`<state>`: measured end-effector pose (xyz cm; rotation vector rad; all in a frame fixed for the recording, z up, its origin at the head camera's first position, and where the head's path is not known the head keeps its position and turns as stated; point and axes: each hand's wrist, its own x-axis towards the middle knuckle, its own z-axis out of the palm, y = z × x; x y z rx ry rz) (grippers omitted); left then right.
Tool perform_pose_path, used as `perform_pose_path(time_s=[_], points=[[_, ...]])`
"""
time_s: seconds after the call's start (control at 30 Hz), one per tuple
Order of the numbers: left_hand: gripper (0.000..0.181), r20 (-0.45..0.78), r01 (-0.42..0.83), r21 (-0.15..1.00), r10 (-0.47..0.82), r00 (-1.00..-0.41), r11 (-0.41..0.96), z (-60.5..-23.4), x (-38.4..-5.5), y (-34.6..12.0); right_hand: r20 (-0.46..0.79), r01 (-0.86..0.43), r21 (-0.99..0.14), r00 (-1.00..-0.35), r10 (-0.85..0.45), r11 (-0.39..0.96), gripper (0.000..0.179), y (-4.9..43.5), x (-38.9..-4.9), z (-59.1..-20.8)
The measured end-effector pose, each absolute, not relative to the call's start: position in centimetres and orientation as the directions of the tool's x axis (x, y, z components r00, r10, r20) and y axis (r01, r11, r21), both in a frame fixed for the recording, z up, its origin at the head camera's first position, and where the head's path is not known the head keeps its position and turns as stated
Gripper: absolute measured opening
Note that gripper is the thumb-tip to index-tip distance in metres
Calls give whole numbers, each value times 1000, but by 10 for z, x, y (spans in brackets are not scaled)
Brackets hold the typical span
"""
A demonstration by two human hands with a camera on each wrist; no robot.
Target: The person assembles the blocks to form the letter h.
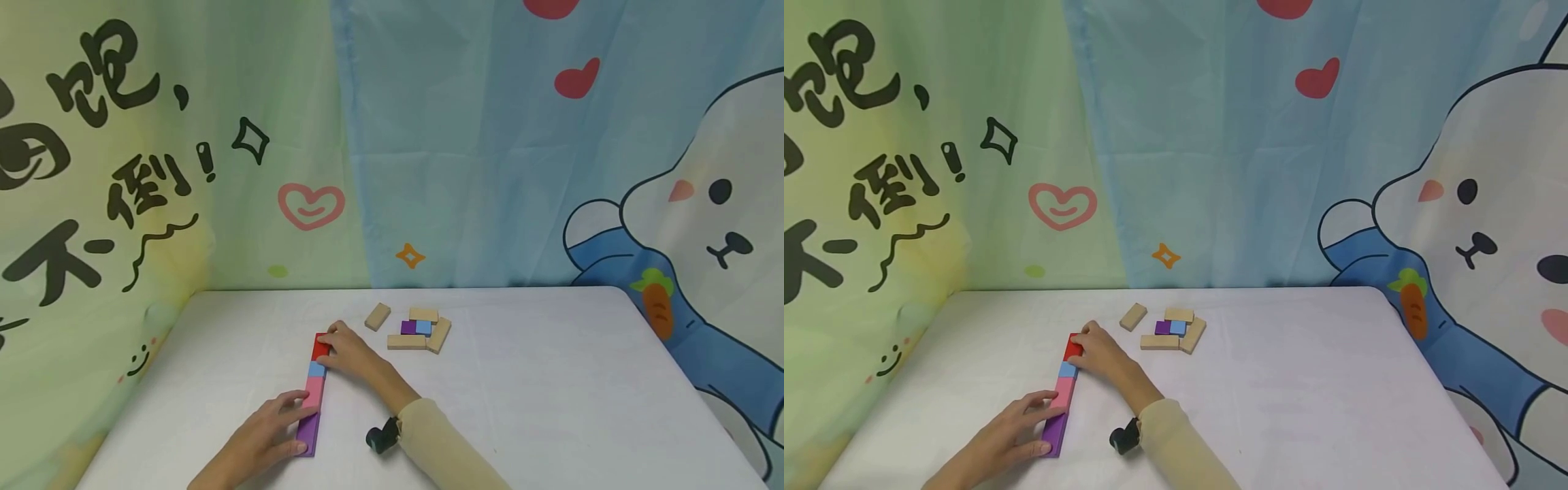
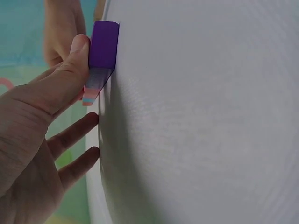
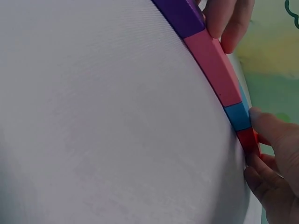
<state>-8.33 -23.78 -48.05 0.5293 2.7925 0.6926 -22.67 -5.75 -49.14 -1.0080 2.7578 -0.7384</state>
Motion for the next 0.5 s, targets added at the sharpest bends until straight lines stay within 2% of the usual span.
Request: perform_pose_path(time_s=[0.13,0.23,0.5], points=[[60,-114,283,494,384,-916,822,-480,-84,-238,99,-610,-433,-764,-637,664,47,-56,-224,-491],[65,-104,286,500,384,-917,818,-480,-84,-238,102,-589,-423,-786,-610,688,46,-54,-223,-491],[77,-109,287,477,380,-918,831,-476,-85,-238,152,-524,-497,-838,-525,692,39,-11,-237,-467]])
